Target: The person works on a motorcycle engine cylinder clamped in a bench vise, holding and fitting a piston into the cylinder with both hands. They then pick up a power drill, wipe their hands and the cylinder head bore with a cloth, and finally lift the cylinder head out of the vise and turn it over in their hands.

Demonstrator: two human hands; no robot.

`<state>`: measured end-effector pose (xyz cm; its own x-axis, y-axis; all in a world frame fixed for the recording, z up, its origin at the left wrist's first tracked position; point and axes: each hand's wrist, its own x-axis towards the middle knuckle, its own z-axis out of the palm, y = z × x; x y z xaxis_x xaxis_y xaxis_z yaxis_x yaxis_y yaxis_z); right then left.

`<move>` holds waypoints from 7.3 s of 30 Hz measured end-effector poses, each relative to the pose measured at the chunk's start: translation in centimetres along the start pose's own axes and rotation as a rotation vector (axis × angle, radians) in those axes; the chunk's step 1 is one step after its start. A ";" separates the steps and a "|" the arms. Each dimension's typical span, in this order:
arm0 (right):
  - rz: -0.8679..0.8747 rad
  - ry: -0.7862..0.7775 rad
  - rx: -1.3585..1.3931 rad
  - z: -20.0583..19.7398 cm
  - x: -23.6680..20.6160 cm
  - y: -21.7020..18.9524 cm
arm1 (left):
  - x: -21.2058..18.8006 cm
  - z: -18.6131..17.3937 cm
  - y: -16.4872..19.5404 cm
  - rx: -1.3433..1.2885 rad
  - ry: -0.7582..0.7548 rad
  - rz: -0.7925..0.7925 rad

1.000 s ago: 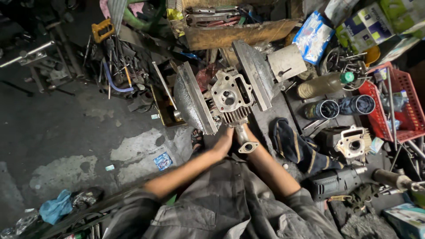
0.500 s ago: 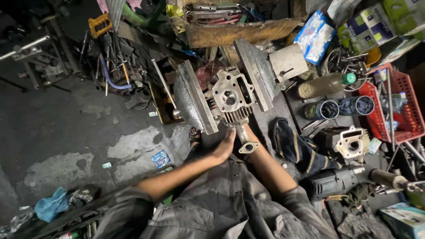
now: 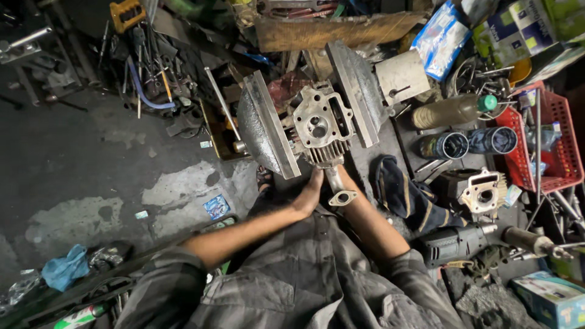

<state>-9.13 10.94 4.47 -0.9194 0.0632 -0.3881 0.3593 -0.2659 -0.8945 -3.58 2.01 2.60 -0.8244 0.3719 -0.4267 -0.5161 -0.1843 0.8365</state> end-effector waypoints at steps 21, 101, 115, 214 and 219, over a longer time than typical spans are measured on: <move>-0.099 0.254 -0.303 -0.5 -5.0 3.5 | 5.4 -2.6 1.0 -0.169 -0.082 -0.212; -0.252 0.692 0.455 -14.5 -2.7 -7.2 | -7.2 -1.9 22.1 1.286 -1.119 0.177; 0.134 -0.068 0.726 -1.6 -9.2 -9.4 | -5.2 -1.3 36.9 1.412 -0.465 0.836; -0.725 0.308 0.574 -20.6 -39.6 -13.1 | -24.9 -0.8 13.8 -0.397 -0.532 0.676; -0.311 0.463 -0.145 -20.0 -40.0 -3.3 | -24.1 -0.3 13.9 -0.361 -0.585 0.683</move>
<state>29.68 28.52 18.48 -0.8311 0.5409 -0.1294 0.1313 -0.0351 -0.9907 9.06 -9.77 24.46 -0.7772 0.4571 0.4325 -0.0893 -0.7605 0.6431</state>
